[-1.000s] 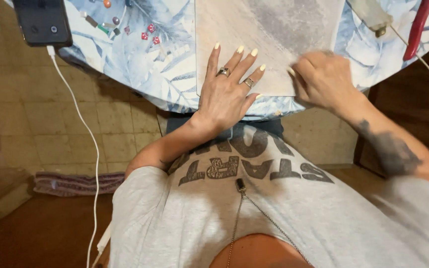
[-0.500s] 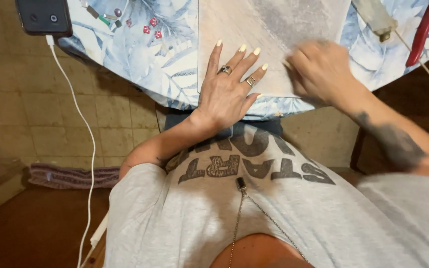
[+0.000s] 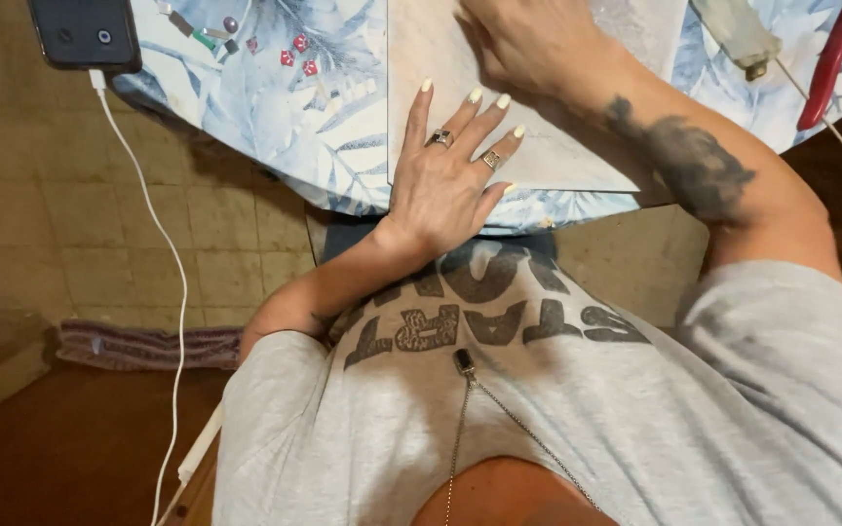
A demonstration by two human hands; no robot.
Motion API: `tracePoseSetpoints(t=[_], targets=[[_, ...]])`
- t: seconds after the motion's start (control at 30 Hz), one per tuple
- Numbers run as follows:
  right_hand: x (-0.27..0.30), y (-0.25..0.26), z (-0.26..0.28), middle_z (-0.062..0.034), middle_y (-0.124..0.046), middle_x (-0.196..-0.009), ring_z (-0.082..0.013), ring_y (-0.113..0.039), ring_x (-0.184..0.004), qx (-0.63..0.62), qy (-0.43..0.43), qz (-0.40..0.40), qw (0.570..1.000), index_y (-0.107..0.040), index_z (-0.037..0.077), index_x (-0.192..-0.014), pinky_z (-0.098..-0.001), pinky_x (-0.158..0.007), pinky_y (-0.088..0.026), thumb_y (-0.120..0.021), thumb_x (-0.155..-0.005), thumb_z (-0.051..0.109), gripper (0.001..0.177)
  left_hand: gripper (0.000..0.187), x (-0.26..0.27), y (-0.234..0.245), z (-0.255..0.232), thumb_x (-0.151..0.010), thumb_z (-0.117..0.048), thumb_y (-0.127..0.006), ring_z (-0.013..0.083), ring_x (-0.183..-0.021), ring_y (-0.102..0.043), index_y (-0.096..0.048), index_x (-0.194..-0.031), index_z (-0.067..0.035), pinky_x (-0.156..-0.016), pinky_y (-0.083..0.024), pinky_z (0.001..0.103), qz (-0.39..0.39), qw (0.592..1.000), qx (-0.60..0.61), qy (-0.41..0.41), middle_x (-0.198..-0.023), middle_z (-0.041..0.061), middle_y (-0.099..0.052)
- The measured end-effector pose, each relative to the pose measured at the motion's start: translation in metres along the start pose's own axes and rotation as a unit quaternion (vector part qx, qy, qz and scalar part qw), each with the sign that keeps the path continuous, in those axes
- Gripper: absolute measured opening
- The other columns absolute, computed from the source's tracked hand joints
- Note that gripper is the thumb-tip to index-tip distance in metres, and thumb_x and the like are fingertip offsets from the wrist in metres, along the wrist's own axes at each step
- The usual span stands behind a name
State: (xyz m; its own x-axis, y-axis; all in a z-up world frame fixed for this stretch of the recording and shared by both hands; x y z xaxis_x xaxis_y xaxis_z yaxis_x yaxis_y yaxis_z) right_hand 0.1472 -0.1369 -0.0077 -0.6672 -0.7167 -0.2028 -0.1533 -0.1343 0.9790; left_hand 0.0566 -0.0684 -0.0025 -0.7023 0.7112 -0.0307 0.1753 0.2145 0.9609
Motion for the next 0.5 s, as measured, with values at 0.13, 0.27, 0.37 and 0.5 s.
tracePoseSetpoints(t=[0.13, 0.27, 0.37, 0.5], targets=[[0.060, 0.037, 0.017, -0.0041, -0.041, -0.065, -0.0166, -0.034, -0.053, 0.018, -0.041, 0.019, 0.999, -0.044, 0.009, -0.074, -0.0295, -0.049, -0.026, -0.041, -0.097, 0.018, 0.024, 0.044, 0.001, 0.003, 0.000, -0.084, -0.043, -0.047, 0.0241, -0.124, -0.034, -0.050, -0.122, -0.021, -0.103, 0.000, 0.053, -0.029, 1.000, -0.001, -0.007, -0.132, 0.007, -0.038], [0.133, 0.041, 0.021, -0.0020, -0.050, -0.067, -0.0131, -0.044, -0.049, 0.079, -0.104, 0.080, 0.988, -0.049, 0.008, -0.070, -0.0255, -0.035, -0.030, -0.048, -0.095, 0.021, 0.028, 0.045, 0.000, 0.010, 0.000, -0.082, -0.040, -0.053, 0.0267, -0.121, -0.038, -0.051, -0.121, -0.018, -0.103, -0.002, 0.053, -0.050, 0.998, 0.007, -0.024, -0.131, 0.009, -0.040], [0.128, 0.032, 0.019, 0.0027, -0.044, -0.058, -0.0075, -0.039, -0.045, 0.078, -0.098, 0.064, 0.990, -0.049, 0.013, -0.069, -0.0208, -0.039, -0.024, -0.045, -0.096, 0.023, 0.029, 0.044, 0.001, 0.004, 0.000, -0.084, -0.043, -0.048, 0.0253, -0.123, -0.035, -0.050, -0.122, -0.021, -0.102, 0.000, 0.054, -0.041, 0.999, -0.008, -0.023, -0.133, 0.008, -0.038], [0.044, 0.030, 0.009, -0.0010, -0.040, -0.060, -0.0120, -0.031, -0.048, 0.023, -0.068, 0.005, 0.997, -0.044, 0.010, -0.068, -0.0260, -0.045, -0.025, -0.041, -0.099, 0.019, 0.031, 0.046, 0.003, 0.009, -0.001, -0.083, -0.043, -0.050, 0.0256, -0.122, -0.036, -0.049, -0.122, -0.020, -0.102, -0.001, 0.054, -0.053, 0.998, -0.011, -0.020, -0.131, 0.007, -0.041]])
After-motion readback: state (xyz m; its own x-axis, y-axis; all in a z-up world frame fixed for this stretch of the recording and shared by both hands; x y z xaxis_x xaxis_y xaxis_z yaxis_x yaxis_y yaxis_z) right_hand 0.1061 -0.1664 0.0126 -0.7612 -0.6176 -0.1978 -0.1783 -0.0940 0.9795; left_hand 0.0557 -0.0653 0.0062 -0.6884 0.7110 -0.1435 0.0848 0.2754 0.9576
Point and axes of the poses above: each hand's wrist, its own x-axis away from the middle knuckle, its own y-axis out of the back of the hand, z = x × y, the point moved 7 cm from there along -x, towards the middle knuckle
